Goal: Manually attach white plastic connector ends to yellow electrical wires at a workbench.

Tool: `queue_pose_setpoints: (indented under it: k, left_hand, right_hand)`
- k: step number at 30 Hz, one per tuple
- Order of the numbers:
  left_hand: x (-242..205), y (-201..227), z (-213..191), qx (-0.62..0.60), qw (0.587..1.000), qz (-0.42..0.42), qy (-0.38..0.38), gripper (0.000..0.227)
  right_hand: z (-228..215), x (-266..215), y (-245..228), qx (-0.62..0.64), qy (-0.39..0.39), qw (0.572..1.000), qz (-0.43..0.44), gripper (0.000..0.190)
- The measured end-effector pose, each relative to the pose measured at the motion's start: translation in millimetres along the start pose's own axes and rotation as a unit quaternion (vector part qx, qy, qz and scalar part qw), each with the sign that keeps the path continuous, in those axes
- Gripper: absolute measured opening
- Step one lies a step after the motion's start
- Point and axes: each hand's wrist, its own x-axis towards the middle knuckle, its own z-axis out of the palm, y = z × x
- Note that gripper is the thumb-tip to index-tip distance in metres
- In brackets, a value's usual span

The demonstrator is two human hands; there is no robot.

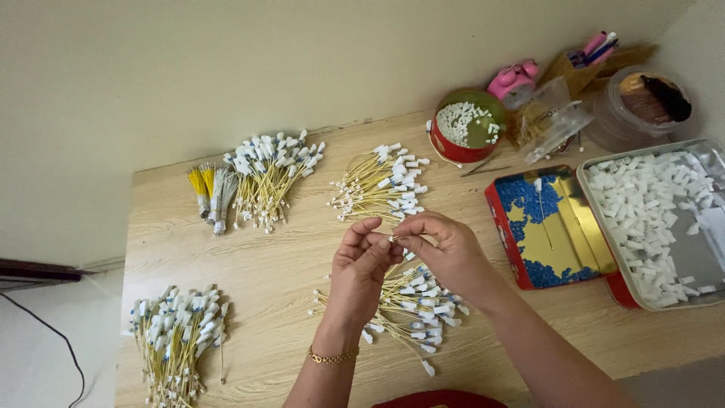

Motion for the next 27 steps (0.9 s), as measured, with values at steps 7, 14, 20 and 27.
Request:
queue_pose_setpoints:
  k: [7, 14, 20, 27]
  left_hand:
    - [1, -3, 1, 0.000, 1.000, 0.006, 0.013, 0.030]
    - [1, -8, -2, 0.042, 0.999, 0.021, 0.019, 0.032]
    - [-2, -7, -3, 0.086, 0.995, 0.041, 0.017, 0.031]
    - [-1, 1, 1, 0.153, 0.986, 0.064, -0.012, 0.031]
  right_hand:
    - [4, 0, 4, 0.043, 0.026, 0.999, 0.019, 0.008]
    - [8, -4, 11, 0.021, 0.043, 0.999, -0.002, 0.007]
    - [6, -3, 6, -0.003, 0.026, 1.000, -0.001, 0.006]
    - [2, 1, -8, 0.010, 0.017, 0.999, 0.049, 0.012]
